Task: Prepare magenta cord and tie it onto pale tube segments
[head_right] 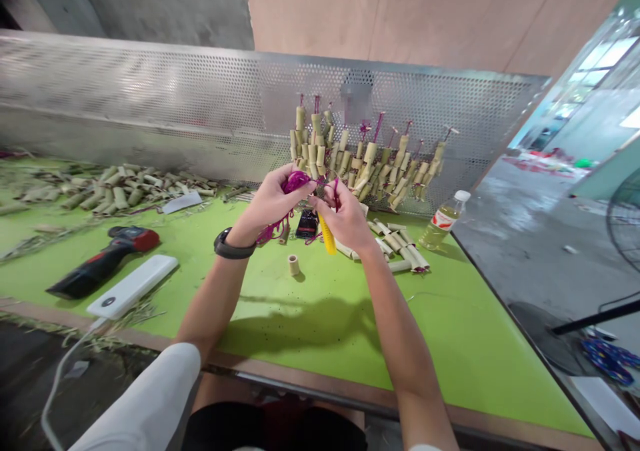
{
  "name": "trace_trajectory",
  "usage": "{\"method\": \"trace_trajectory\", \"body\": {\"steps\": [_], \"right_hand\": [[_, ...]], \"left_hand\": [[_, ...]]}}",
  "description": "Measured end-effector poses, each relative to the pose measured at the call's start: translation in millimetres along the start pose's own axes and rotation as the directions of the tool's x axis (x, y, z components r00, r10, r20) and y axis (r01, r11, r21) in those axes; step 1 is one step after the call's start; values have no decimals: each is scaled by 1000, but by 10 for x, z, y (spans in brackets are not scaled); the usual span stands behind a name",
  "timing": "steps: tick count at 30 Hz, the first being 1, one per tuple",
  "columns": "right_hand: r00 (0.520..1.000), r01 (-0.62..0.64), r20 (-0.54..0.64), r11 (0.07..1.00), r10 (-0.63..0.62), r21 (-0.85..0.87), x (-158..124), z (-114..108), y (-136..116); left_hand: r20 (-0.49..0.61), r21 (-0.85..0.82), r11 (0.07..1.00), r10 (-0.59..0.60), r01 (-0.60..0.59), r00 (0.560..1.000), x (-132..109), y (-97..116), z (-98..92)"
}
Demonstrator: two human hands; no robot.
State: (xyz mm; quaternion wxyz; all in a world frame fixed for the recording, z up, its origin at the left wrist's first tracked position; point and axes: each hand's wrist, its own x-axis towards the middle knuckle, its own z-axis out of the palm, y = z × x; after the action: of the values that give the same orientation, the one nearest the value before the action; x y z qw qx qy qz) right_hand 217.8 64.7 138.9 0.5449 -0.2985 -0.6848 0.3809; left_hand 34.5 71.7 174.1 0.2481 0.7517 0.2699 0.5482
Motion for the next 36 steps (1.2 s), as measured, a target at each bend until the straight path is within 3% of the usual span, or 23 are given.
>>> {"method": "trace_trajectory", "body": {"steps": [7,13,17,24,30,36], "right_hand": [[998,59,-8,996,-60,-71,5,-18,12],[999,36,10,999,-36,-27,1,-31,-7],[1000,-13,-5,999,13,32,18,-19,-40],[999,-36,-20,999,37,15,35,-24,-15],[997,-76,27,997,76,0,34,-93,60],[989,-150,2,989,150,-3,68,-86,105]], "left_hand": [[-43,-71,997,-13,10,999,-19,1,34],[5,-87,996,38,-38,999,-14,5,25],[11,-43,998,39,-38,999,-9,-11,22],[124,-69,997,-21,29,992,-13,-71,50],[137,-2,1000,-1,1,991,9,-126,47],[127,0,1000,4,-4,992,40,-210,65]]}}
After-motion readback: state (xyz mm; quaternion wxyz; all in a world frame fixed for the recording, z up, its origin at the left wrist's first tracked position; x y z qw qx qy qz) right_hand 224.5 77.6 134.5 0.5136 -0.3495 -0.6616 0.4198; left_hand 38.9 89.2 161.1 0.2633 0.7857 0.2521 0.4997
